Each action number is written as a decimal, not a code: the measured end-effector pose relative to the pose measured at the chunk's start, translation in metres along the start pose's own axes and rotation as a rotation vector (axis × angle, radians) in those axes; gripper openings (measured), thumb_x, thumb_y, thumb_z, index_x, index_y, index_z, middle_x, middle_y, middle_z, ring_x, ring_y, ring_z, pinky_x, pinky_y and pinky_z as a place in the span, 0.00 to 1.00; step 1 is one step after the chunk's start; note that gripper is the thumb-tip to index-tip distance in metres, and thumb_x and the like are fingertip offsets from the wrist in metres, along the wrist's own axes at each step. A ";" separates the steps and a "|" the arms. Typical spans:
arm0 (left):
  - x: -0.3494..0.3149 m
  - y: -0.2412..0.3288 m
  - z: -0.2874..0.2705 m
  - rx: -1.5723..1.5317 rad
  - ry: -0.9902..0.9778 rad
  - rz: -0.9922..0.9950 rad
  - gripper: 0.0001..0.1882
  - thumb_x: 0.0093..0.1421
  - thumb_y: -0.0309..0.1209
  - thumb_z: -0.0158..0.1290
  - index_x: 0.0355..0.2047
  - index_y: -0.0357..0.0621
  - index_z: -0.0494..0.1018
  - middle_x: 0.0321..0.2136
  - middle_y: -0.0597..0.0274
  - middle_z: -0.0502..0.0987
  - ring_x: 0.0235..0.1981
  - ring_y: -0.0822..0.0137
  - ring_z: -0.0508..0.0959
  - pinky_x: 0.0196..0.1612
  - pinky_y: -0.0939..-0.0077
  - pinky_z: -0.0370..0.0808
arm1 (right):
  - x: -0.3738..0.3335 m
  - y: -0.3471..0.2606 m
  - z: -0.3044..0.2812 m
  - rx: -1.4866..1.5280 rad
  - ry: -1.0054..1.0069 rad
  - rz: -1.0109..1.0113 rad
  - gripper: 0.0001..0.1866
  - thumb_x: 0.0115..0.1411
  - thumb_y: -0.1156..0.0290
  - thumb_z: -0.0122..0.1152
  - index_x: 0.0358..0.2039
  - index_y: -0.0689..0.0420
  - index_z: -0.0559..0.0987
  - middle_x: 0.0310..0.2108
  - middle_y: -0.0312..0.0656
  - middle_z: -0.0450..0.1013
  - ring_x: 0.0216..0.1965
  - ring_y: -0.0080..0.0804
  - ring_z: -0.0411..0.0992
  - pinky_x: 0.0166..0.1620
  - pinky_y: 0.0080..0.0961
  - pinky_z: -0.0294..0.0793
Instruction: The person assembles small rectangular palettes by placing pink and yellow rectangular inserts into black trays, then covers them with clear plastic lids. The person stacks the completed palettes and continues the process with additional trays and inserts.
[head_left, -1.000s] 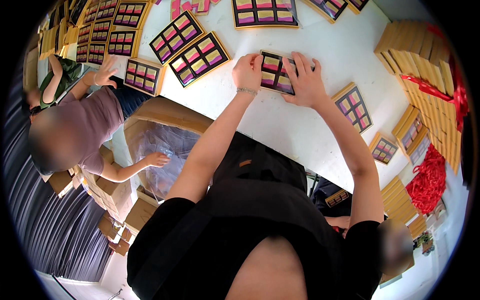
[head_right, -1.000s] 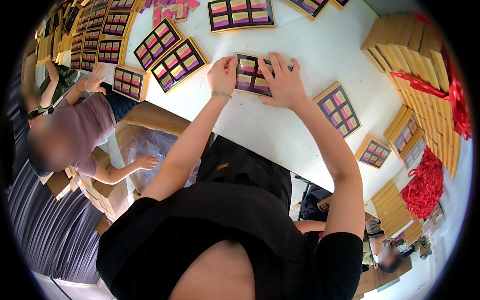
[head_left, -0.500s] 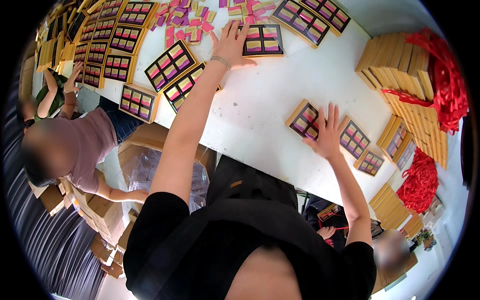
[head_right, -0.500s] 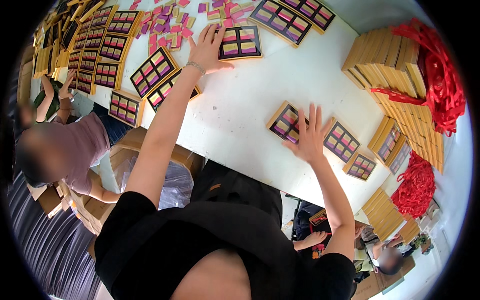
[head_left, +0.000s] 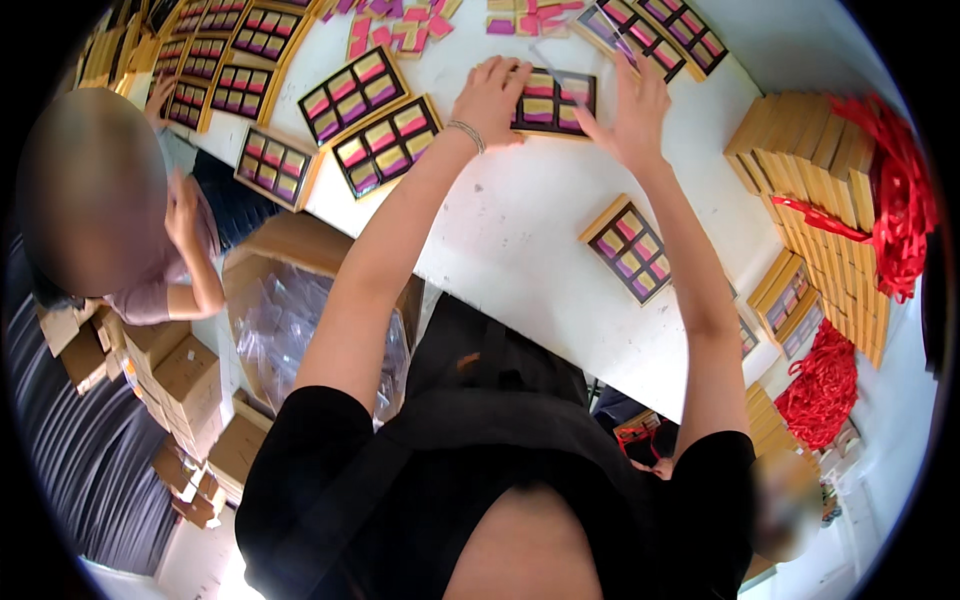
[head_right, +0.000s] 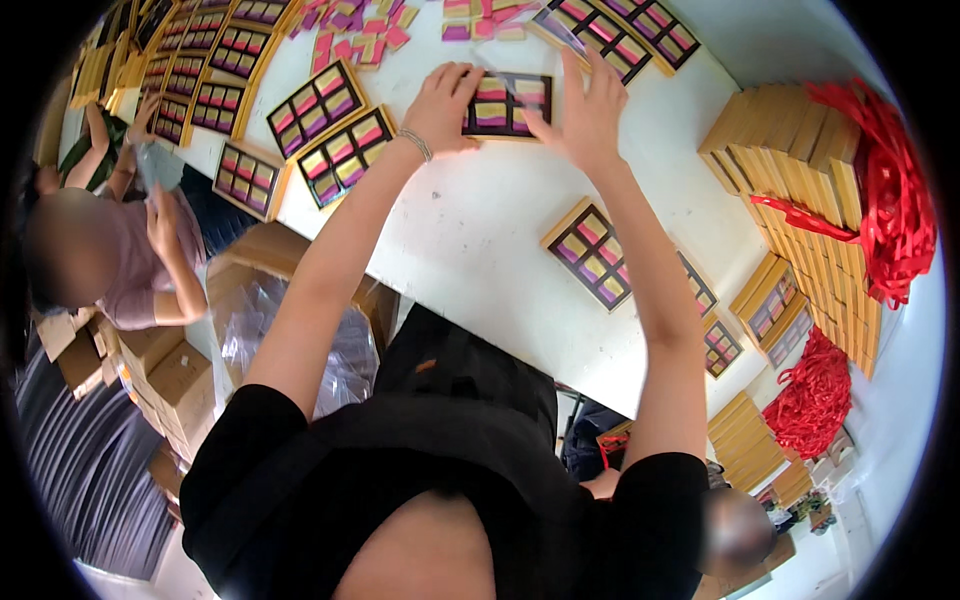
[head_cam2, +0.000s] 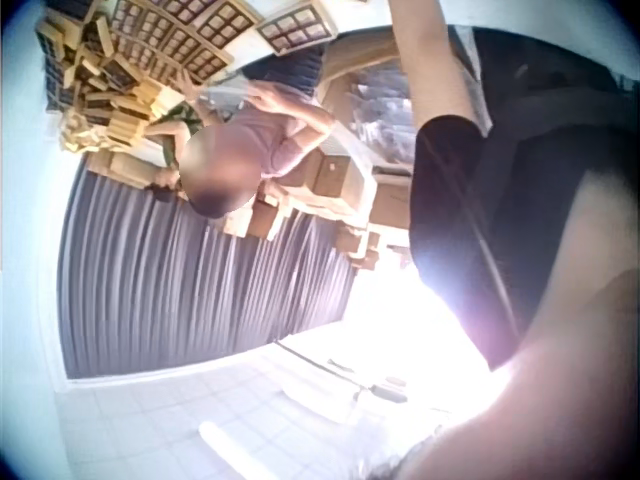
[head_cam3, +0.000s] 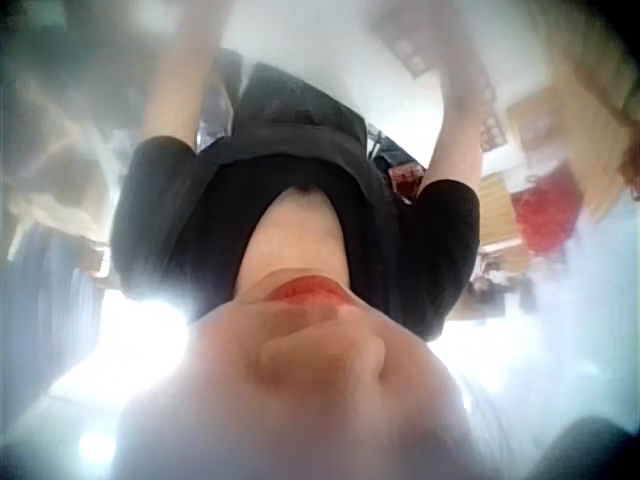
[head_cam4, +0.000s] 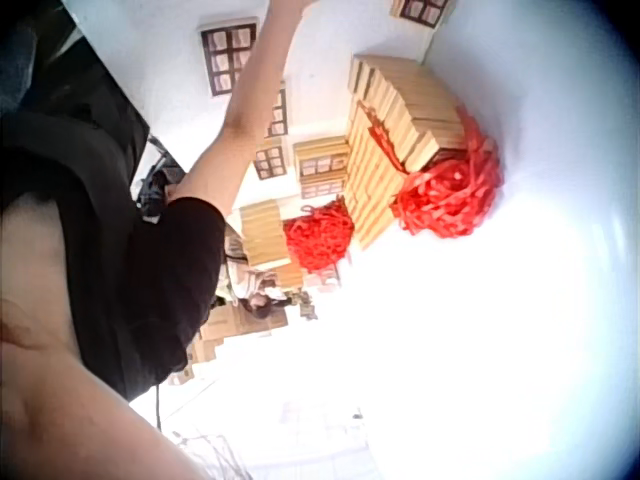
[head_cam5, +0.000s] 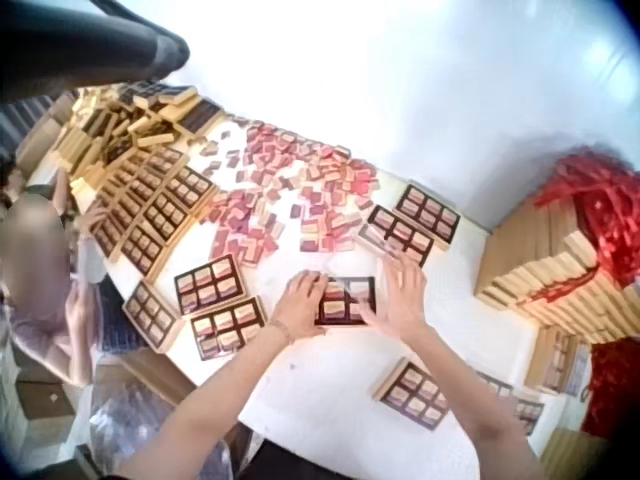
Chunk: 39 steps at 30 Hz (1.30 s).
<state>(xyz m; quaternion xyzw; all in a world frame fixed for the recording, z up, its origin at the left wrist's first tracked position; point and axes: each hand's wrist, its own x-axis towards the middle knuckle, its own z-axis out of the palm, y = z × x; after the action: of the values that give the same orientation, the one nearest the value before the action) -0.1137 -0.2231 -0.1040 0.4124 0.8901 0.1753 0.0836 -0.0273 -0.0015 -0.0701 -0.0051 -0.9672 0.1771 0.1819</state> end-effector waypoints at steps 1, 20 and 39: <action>-0.015 0.011 0.000 -0.017 -0.019 0.005 0.56 0.35 0.40 0.71 0.64 0.45 0.54 0.61 0.53 0.58 0.64 0.48 0.55 0.65 0.58 0.56 | -0.021 -0.007 -0.015 0.056 -0.021 -0.080 0.47 0.45 0.49 0.70 0.63 0.54 0.61 0.62 0.58 0.54 0.60 0.57 0.54 0.58 0.52 0.52; -0.191 0.104 -0.064 -1.766 -0.040 -0.541 0.11 0.61 0.24 0.54 0.42 0.33 0.68 0.28 0.56 0.79 0.28 0.73 0.79 0.32 0.79 0.77 | -0.089 -0.127 -0.142 -0.065 -0.693 -0.295 0.63 0.33 0.41 0.74 0.66 0.55 0.55 0.62 0.51 0.56 0.61 0.46 0.59 0.58 0.59 0.56; -0.153 0.084 0.031 -0.816 0.554 -0.974 0.16 0.64 0.35 0.50 0.49 0.43 0.76 0.38 0.52 0.81 0.40 0.58 0.81 0.44 0.69 0.76 | -0.103 -0.084 -0.013 -0.050 -0.548 -0.360 0.54 0.38 0.53 0.70 0.64 0.60 0.57 0.58 0.57 0.58 0.59 0.54 0.57 0.54 0.59 0.56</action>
<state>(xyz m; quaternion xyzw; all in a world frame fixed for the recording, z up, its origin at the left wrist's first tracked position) 0.0536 -0.2826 -0.1004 -0.1584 0.8254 0.5373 0.0706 0.0786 -0.0838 -0.0658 0.2095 -0.9696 0.1133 -0.0569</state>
